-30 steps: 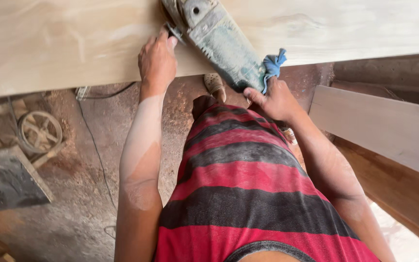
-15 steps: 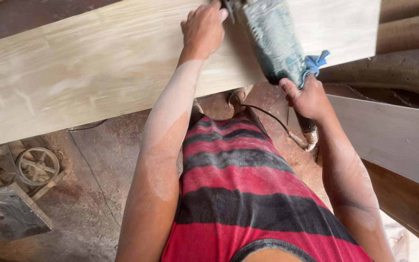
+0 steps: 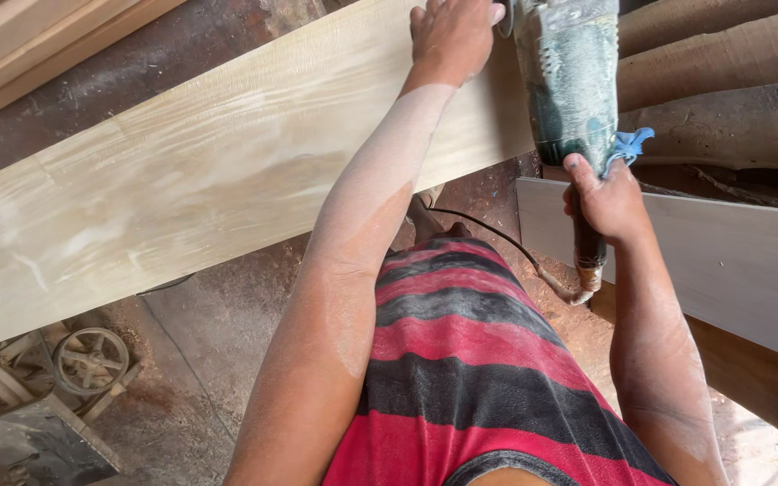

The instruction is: The person sands a large wooden plank using a handheld electric sander. They move the sander back and forth across the surface, occasionally pausing to wipe the plank with their hand. The person switches to a different sander midway through and continues sanding the same plank.

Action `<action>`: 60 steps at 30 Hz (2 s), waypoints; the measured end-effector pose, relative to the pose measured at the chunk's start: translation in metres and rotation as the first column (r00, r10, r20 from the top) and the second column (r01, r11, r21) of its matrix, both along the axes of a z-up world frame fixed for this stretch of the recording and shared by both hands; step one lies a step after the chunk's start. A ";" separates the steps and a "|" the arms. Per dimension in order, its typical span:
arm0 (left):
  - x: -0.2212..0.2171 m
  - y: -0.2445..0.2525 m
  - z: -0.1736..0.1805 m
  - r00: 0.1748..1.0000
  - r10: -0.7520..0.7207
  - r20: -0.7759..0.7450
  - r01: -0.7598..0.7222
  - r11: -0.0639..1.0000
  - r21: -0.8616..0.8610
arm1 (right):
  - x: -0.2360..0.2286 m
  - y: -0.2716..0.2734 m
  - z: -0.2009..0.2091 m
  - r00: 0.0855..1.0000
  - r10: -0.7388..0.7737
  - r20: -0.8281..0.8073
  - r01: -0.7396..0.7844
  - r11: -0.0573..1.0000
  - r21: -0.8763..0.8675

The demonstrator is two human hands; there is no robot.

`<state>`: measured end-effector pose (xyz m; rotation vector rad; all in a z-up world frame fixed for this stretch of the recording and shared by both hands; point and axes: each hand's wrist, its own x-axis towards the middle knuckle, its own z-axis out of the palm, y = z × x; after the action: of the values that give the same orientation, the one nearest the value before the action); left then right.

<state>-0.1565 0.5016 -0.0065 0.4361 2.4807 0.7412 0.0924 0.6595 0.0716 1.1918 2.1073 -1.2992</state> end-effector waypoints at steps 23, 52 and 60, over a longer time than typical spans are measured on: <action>0.037 -0.102 -0.075 0.771 0.212 -0.600 -0.383 0.907 -0.172 | -0.012 -0.084 -0.030 0.963 0.268 -0.026 -0.267 0.963 0.026; 0.027 -0.285 -0.067 0.909 0.272 -0.316 -0.369 0.877 -0.308 | -0.081 -0.208 -0.014 0.819 0.568 0.082 -0.574 0.815 0.082; 0.012 -0.106 -0.056 0.951 0.005 -0.310 -0.087 0.964 -0.251 | -0.033 -0.086 0.003 0.950 0.298 0.096 -0.306 0.948 0.085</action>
<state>-0.1450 0.3954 -0.0627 0.4215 2.8404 0.3724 0.0594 0.5740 0.0747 0.8958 2.2105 -1.0026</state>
